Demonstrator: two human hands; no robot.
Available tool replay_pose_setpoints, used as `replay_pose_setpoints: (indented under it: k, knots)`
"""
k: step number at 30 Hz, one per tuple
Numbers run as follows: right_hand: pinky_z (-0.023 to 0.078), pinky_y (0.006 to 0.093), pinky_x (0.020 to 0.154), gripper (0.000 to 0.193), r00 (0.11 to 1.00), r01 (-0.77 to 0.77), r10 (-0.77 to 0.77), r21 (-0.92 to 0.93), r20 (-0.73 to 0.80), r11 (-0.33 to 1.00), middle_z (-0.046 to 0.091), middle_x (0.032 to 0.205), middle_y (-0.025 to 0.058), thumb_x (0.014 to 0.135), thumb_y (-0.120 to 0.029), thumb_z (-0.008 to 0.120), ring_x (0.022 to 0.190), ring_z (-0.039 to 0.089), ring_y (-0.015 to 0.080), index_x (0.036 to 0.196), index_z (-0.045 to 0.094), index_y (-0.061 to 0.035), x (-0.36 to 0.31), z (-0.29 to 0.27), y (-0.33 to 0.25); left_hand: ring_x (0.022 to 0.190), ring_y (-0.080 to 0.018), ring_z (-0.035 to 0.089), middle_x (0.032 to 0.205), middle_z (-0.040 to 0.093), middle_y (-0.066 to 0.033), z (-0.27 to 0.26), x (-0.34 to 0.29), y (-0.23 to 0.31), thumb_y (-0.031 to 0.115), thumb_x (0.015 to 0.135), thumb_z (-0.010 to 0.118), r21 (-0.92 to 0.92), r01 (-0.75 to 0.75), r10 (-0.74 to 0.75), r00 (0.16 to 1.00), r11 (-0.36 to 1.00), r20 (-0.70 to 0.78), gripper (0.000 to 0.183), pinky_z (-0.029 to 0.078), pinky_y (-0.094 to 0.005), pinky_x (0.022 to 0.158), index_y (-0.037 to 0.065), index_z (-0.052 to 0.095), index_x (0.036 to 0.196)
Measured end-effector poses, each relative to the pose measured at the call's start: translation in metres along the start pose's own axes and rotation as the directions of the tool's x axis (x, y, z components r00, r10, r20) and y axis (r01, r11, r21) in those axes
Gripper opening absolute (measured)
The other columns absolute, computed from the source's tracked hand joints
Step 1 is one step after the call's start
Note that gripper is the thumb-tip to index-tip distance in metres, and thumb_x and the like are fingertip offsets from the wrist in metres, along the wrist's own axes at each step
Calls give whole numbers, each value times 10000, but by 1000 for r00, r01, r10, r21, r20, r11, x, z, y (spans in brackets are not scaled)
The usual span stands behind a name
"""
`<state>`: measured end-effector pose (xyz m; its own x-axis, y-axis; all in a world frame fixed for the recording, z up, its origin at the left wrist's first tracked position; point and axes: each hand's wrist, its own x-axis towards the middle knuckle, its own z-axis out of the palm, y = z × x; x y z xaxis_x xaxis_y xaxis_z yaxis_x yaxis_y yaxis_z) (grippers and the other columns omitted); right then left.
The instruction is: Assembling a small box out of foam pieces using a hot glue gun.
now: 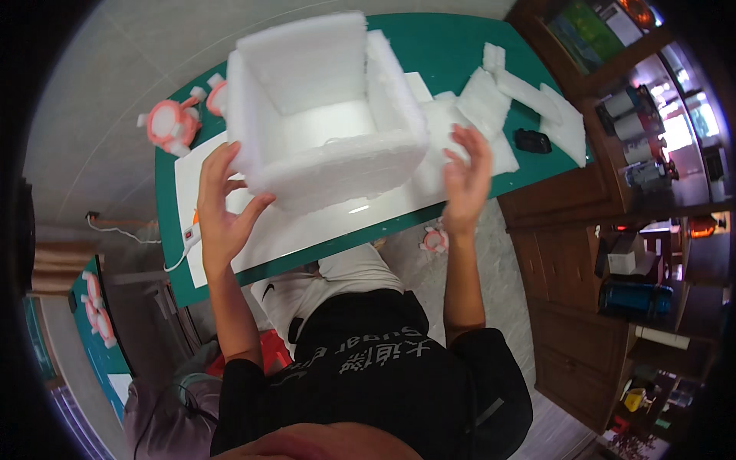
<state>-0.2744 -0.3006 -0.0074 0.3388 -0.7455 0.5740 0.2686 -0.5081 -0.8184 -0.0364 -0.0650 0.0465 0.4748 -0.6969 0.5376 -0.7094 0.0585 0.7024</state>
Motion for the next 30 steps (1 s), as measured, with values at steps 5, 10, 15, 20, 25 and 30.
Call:
replay_pose_setpoints:
  k: [5,10,15,20,25,30]
  knots:
    - [409,433,1087,721,978,-154,160,-57,130,986,514,1426,224,865,-155,673,1319,496,321,1485,367,48,-24,26,3,1148,-264,613,1436,518,-164,2,-5,-9,63,709,864,-19,12,-13,999,1000,-49,735,556,-340,823,102,567,1380]
    - [403,388,1092,722,937,-117,188,-244,294,963,524,1409,262,838,-163,749,1284,550,339,1440,427,72,-35,28,0,1165,-238,596,1427,530,-159,-5,-17,-16,45,730,837,-14,21,-22,996,1000,-88,738,523,-317,852,32,524,1398]
    - [418,403,1086,737,929,-3,74,-192,363,981,476,1473,243,850,-159,734,1314,519,371,1472,396,45,-48,25,-27,1241,-294,534,1400,496,-176,-41,-59,-21,50,859,751,-59,-19,13,994,998,-107,768,422,-410,1048,3,336,1505]
    - [364,407,1139,772,896,71,-5,-132,445,989,428,1524,236,838,-168,730,1375,466,364,1488,373,46,-60,31,-15,1307,-334,483,1506,387,-191,-46,-70,-30,148,854,784,1,-36,36,995,999,-89,799,419,-443,1053,-2,334,1497]
    - [341,408,1155,798,885,32,30,-125,466,992,398,1551,219,834,-171,718,1407,424,368,1509,345,35,-59,32,-15,1295,-331,482,1470,401,-200,-39,-68,-21,176,864,795,37,50,-45,991,998,-124,842,407,-443,1059,50,278,1516]
    - [361,409,1144,812,863,35,28,-115,504,993,393,1555,215,834,-177,711,1409,419,363,1521,330,29,-57,31,-15,1275,-329,494,1427,437,-200,-39,-68,-13,133,851,803,-32,118,-122,984,992,-130,832,411,-431,1050,65,295,1506]
